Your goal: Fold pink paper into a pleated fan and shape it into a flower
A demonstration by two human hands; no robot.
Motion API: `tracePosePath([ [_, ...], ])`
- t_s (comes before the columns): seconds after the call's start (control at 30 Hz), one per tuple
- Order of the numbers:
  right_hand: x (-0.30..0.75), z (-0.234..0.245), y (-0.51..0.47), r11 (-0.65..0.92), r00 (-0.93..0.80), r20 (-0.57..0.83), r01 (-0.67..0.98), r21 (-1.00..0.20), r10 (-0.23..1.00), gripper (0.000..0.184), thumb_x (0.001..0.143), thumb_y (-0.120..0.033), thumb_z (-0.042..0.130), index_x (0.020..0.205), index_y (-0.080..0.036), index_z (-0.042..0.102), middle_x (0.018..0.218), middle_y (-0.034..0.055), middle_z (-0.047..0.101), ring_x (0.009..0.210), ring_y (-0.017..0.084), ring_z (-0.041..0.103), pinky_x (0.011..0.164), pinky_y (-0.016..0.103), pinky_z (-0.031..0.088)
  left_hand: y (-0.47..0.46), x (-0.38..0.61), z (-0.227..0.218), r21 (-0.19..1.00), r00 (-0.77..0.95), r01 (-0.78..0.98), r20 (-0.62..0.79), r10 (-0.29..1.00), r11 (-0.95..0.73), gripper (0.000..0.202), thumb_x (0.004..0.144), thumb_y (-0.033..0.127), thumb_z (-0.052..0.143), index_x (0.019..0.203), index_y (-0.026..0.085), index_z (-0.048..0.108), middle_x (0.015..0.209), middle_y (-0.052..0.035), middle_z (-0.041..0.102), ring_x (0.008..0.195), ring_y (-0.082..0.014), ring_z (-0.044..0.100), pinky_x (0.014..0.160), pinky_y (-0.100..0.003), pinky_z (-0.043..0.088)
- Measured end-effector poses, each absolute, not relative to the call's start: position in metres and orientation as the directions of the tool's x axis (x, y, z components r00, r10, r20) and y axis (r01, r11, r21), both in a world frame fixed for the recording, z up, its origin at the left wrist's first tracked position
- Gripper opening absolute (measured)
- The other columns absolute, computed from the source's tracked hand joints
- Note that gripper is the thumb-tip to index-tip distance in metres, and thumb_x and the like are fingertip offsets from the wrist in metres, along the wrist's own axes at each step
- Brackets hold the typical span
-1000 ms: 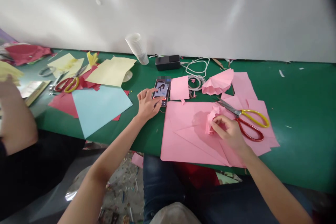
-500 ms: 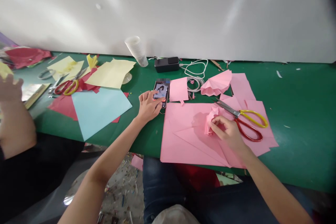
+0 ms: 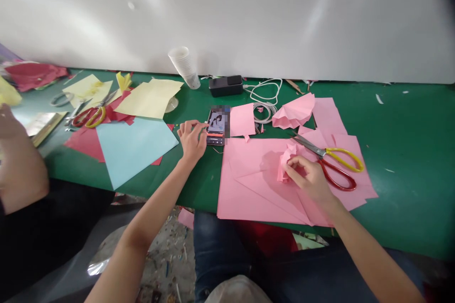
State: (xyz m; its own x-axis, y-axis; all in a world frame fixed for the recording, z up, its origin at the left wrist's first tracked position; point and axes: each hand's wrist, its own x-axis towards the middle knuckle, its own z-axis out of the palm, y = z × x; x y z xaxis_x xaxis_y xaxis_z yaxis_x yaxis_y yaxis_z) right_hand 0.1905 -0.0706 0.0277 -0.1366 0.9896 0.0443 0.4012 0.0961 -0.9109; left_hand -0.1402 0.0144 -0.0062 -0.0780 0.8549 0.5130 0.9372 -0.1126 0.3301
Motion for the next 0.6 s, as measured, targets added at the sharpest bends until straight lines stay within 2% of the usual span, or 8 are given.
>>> tracePosePath([
  [0.17,0.1907,0.0263,-0.0710,0.095,-0.134,0.044,0.403,-0.910,0.990,0.019,0.084,-0.036,0.060,0.072,-0.021,0.058,0.066,0.0007,0.066,0.062,0.016,0.063,0.062,0.029,0.051,0.0145,-0.1404,-0.0063,0.318,-0.073,0.942,0.515,0.854,-0.111,0.032,0.085,0.024,0.042,0.096,0.023,0.072,0.100,-0.0088,0.058,0.096,-0.0249,0.048,0.087,-0.039,0.036],
  [0.43,0.1907,0.0262,-0.0709,0.084,-0.137,0.029,0.415,-0.906,0.990,0.018,0.084,-0.035,0.061,0.072,-0.022,0.057,0.067,0.0001,0.066,0.062,0.016,0.062,0.062,0.028,0.049,0.0120,-0.1379,-0.0051,0.251,0.100,0.939,0.456,0.885,-0.236,0.029,0.084,0.024,0.047,0.098,0.027,0.072,0.104,-0.0077,0.060,0.101,-0.0265,0.049,0.089,-0.040,0.034],
  [0.6,0.1912,0.0258,-0.0708,0.097,-0.138,0.041,0.431,-0.897,0.990,0.018,0.084,-0.034,0.060,0.072,-0.022,0.057,0.068,0.0004,0.067,0.064,0.016,0.063,0.064,0.029,0.049,0.0129,-0.1385,-0.0058,0.279,0.006,0.947,0.483,0.876,-0.160,0.032,0.085,0.023,0.044,0.106,0.022,0.067,0.103,-0.0100,0.059,0.099,-0.0266,0.050,0.088,-0.039,0.035],
])
